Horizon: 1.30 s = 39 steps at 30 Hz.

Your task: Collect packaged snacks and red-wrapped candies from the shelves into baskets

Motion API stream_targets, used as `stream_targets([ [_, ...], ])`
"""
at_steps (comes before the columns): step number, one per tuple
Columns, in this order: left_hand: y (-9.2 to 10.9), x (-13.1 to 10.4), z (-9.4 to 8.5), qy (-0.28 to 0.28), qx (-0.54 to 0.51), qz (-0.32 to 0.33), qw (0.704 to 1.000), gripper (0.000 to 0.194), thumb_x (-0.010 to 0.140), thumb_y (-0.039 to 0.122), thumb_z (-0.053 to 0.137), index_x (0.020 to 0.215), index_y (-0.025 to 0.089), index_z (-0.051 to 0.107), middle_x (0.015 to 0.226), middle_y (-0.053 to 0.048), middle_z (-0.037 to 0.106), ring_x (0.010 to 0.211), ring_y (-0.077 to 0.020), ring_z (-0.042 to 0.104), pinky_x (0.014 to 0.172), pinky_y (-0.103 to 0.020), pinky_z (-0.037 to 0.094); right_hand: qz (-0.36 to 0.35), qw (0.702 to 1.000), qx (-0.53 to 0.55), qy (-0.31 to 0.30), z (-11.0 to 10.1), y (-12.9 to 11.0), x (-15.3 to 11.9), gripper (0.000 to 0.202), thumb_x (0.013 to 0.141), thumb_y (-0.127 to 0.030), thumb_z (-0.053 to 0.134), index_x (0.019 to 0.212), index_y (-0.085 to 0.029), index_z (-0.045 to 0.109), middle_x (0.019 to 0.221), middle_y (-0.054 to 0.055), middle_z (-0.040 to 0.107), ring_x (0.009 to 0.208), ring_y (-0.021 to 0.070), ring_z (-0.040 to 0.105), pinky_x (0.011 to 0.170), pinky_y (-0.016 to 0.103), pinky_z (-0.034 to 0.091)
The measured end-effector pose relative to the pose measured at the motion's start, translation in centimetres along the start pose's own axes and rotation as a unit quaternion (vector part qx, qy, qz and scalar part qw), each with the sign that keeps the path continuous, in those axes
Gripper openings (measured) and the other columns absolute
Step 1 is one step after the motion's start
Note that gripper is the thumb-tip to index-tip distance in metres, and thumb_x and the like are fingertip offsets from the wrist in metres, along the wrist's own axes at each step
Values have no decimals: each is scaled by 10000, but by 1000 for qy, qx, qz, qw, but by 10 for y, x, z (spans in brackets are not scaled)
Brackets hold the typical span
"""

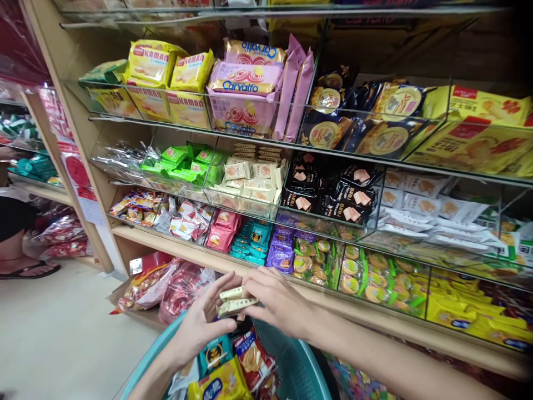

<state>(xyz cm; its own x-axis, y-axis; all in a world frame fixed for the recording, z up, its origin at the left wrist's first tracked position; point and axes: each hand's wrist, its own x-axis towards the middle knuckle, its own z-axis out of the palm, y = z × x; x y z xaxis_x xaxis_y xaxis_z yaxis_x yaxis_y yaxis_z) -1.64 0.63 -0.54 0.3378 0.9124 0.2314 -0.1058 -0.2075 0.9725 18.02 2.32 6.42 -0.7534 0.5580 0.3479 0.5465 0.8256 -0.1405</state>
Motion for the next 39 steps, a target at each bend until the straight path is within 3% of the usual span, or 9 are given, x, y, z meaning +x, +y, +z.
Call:
stream_targets([
  [6,3,3,9,47,35,-77,995,574,697,435,653,1181,149,537,1147,-85,630,1065,-261,567,917,-371,455,41,996,80,-11,15,11,1,168,771,-326,628,770,-199,517,848,-16,574,816,133,505,719,257,366],
  [10,2,4,12,74,24,-104,992,535,727,440,622,1160,133,552,1045,-74,670,953,-237,613,811,-325,492,82,990,114,-10,17,12,-3,221,760,-313,639,916,-218,515,923,-4,591,881,151,522,733,258,385],
  [14,0,4,15,62,-49,-131,988,511,780,418,588,1191,121,532,1005,-86,673,882,-214,625,753,-305,490,56,997,49,-33,18,4,-9,572,699,-525,636,1149,-222,451,1095,68,565,1015,231,496,855,373,373],
  [16,-1,3,17,55,-75,-141,986,490,793,403,581,1190,122,533,987,-85,675,850,-198,625,748,-299,484,40,998,-24,-34,20,-1,-12,707,639,-543,678,1196,-190,424,1106,99,555,1041,267,477,909,444,332],
  [19,-3,3,20,62,-98,-149,982,465,787,387,594,1160,113,551,937,-76,678,814,-180,620,747,-291,478,32,994,-97,-40,25,-5,-14,633,649,-407,725,1157,-152,446,1042,104,572,1021,264,483,943,474,295],
  [25,1,0,23,58,-105,-201,972,467,699,333,700,1115,174,559,907,-28,674,818,-162,620,722,-252,487,17,993,-85,-83,25,1,-20,512,728,-234,663,1177,-193,419,976,54,584,961,219,504,971,464,257],
  [30,4,1,27,34,-145,-213,966,405,737,353,662,1092,188,557,915,-44,675,847,-173,631,795,-297,490,27,993,-66,-94,25,4,-25,455,762,-240,622,1166,-195,418,1004,60,582,991,219,493,985,467,218],
  [33,5,2,30,38,-150,-224,962,471,706,344,693,1121,198,524,904,-38,675,828,-180,642,780,-306,501,30,994,-66,-85,27,4,-28,460,744,-277,639,1142,-189,425,1047,73,563,1014,229,476,976,463,218],
  [39,7,1,37,56,-90,-227,968,592,671,351,719,1187,196,473,798,1,662,644,-125,628,590,-209,494,30,992,-80,-92,29,3,-35,340,748,-238,619,1042,-180,457,994,62,560,948,214,473,956,434,220],
])
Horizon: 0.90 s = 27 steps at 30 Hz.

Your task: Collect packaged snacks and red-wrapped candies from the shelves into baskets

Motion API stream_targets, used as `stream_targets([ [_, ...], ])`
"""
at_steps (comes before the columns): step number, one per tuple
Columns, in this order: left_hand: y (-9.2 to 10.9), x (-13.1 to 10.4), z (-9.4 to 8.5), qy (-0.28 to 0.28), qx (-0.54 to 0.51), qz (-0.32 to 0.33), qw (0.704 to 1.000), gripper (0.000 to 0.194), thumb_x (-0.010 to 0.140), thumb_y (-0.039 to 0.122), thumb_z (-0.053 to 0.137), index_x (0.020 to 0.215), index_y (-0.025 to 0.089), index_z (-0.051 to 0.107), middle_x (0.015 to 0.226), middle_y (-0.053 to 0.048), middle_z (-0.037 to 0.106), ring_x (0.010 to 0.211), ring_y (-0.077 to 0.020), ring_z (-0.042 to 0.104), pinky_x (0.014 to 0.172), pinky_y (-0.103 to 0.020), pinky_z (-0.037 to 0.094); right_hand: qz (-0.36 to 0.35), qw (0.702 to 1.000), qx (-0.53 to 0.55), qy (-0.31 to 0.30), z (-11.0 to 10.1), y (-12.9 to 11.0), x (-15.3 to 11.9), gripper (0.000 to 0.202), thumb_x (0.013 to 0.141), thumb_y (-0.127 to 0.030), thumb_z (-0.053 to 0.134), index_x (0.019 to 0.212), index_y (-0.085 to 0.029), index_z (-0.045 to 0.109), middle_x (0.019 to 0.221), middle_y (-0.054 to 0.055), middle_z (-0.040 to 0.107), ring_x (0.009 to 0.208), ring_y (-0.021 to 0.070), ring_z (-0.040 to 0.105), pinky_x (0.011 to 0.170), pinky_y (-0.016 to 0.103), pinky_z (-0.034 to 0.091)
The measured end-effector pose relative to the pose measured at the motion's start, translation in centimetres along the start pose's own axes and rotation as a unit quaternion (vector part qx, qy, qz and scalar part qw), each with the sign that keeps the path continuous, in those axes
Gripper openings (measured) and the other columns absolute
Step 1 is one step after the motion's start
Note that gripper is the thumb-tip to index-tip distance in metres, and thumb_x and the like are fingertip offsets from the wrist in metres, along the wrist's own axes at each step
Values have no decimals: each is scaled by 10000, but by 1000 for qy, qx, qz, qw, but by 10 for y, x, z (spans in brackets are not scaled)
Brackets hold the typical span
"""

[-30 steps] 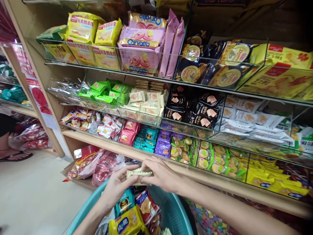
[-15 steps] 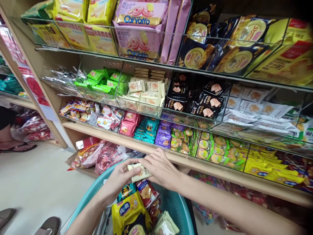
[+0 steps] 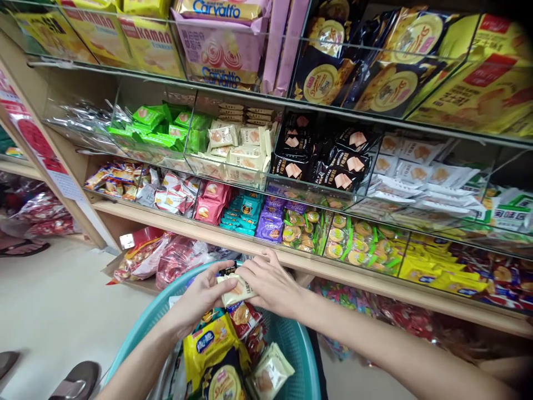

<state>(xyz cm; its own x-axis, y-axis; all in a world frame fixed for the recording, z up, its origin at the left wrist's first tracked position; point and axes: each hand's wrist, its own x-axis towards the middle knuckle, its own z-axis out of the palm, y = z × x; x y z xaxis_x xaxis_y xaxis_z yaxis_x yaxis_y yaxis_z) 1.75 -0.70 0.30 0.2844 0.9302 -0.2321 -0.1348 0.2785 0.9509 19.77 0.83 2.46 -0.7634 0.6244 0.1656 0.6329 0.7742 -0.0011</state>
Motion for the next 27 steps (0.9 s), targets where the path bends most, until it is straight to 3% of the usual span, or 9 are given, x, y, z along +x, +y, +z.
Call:
stream_targets([
  [3,1,-2,3,-19,24,5,1000,580,675,370,709,1180,193,483,833,-10,677,678,-136,636,612,-218,503,1,1000,6,-5,1,0,-5,335,749,-228,614,1040,-184,454,998,56,556,947,208,465,964,427,200],
  [7,4,-4,4,-50,32,10,998,617,684,396,696,1220,202,461,1036,-62,677,929,-202,635,796,-287,508,9,1000,21,-9,-1,5,-15,372,754,-229,610,1087,-188,449,1011,54,557,960,204,456,955,421,187],
  [10,8,-4,-3,-17,33,35,999,579,711,431,665,1214,216,474,1159,-82,630,1055,-217,589,909,-327,471,23,999,32,-14,-9,11,-31,355,762,-246,599,1085,-190,463,1005,56,557,970,210,450,940,415,191],
  [16,16,1,-29,84,57,62,993,480,744,473,617,1149,232,524,1191,-105,610,1121,-234,548,989,-398,409,42,996,39,-62,-22,22,-81,329,766,-178,547,1086,-211,479,1060,58,500,988,197,441,911,372,226],
  [21,15,4,-48,141,68,85,984,447,739,465,625,1119,240,555,1180,-99,618,1146,-239,528,1024,-420,367,37,991,66,-115,2,17,-110,354,743,-152,533,1087,-220,486,1042,54,501,977,197,439,928,383,216],
  [27,13,6,-62,159,52,90,982,449,752,442,618,1139,223,557,1198,-107,605,1141,-242,532,1020,-430,372,-33,984,76,-160,45,-2,-112,340,713,-193,546,1049,-204,496,1008,54,509,972,201,422,967,417,188],
])
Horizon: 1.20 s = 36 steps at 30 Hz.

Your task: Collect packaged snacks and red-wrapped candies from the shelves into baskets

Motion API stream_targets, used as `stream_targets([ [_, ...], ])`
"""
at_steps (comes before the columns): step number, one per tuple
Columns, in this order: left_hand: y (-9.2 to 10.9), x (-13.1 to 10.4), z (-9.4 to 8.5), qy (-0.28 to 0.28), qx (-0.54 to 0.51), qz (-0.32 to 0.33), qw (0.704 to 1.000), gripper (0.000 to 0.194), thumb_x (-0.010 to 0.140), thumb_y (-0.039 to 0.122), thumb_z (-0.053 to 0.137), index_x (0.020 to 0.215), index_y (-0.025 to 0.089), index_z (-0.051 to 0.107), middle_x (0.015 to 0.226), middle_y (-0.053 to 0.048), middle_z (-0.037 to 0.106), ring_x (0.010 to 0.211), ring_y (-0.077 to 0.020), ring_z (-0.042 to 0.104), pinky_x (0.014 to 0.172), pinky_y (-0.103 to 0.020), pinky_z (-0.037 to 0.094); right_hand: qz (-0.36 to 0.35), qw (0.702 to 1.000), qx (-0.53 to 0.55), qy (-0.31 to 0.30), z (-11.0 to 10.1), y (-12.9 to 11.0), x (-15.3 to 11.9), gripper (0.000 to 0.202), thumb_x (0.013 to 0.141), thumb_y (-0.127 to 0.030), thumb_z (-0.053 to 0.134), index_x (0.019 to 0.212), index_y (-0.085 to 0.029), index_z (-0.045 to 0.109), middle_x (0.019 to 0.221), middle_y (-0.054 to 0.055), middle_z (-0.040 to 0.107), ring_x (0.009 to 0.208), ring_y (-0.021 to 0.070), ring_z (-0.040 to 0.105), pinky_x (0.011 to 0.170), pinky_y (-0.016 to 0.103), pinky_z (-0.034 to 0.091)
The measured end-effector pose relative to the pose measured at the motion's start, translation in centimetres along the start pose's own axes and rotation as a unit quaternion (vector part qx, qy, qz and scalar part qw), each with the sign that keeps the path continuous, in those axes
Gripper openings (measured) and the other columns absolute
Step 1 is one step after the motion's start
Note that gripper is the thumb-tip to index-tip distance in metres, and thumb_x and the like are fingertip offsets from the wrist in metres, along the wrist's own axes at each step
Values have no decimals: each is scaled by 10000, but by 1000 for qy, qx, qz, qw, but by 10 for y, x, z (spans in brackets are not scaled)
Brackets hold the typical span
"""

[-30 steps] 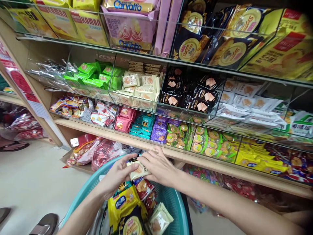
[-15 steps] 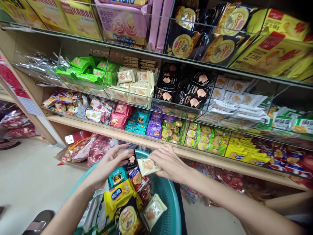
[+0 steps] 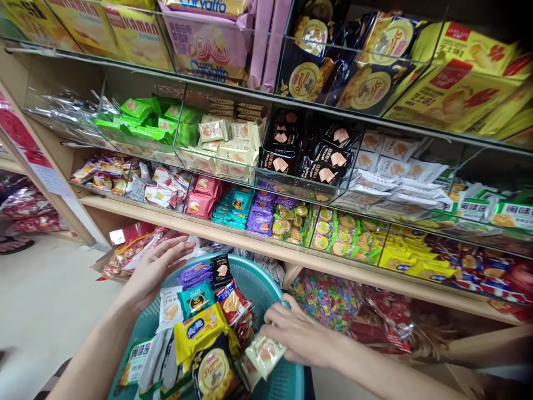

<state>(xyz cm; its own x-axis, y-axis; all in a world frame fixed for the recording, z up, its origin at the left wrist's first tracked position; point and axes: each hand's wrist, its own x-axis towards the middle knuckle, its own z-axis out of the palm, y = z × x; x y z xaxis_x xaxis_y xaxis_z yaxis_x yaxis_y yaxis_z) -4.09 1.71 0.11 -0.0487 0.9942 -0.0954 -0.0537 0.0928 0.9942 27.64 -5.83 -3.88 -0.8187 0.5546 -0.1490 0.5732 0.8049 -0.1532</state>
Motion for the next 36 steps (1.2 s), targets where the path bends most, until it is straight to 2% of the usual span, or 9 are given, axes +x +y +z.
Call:
stream_targets([
  [3,1,1,0,9,-2,7,1000,437,750,430,624,1131,222,568,1185,-102,614,1133,-231,539,993,-393,411,-21,1000,-15,-8,8,-3,8,313,722,-211,539,1031,-199,497,1000,59,507,967,204,409,975,431,194],
  [8,1,2,3,-3,-18,4,1000,430,745,405,639,1122,206,577,1166,-106,626,1115,-215,555,923,-310,473,-40,999,-25,-3,9,-6,18,319,733,-201,536,1049,-202,491,1029,60,507,993,203,406,969,430,230],
  [16,-4,6,-1,-12,-27,-4,1000,403,759,373,631,1112,185,582,1182,-123,612,1104,-223,564,891,-304,499,-51,998,-25,-13,13,-10,29,303,727,-208,569,1024,-195,508,1040,58,506,984,193,413,950,428,283],
  [21,-6,8,-1,-7,-25,-15,1000,350,772,354,624,1079,187,598,1163,-118,625,1092,-216,573,911,-307,490,-44,999,-4,-30,18,-5,30,424,682,-324,648,1060,-195,505,1046,60,502,994,205,413,957,446,280],
  [25,-5,7,-1,-5,-25,-21,999,341,787,346,610,1088,188,591,1179,-115,616,1092,-203,574,881,-272,504,-40,999,16,-21,24,-4,26,515,725,-391,591,1182,-198,453,1083,78,500,1033,225,414,983,473,249],
  [30,-6,8,-2,-9,-30,-23,999,341,787,344,612,1089,187,590,1200,-111,603,1095,-191,570,845,-229,514,-30,1000,3,4,35,-9,22,706,735,-380,598,1336,-192,279,1191,120,478,1114,255,391,1015,500,203],
  [33,-7,8,-2,-3,-36,-23,999,327,781,337,620,1071,186,598,1198,-109,604,1087,-191,576,834,-224,517,-26,999,-17,5,37,-11,23,761,686,-376,661,1321,-173,292,1160,122,499,1089,261,409,1007,504,227],
  [36,-6,7,-1,0,-41,-24,999,323,775,335,627,1061,187,605,1185,-106,613,1076,-192,583,833,-227,519,-27,999,-34,14,31,-13,26,654,712,-312,637,1276,-162,342,1107,110,524,1044,249,429,982,500,269],
])
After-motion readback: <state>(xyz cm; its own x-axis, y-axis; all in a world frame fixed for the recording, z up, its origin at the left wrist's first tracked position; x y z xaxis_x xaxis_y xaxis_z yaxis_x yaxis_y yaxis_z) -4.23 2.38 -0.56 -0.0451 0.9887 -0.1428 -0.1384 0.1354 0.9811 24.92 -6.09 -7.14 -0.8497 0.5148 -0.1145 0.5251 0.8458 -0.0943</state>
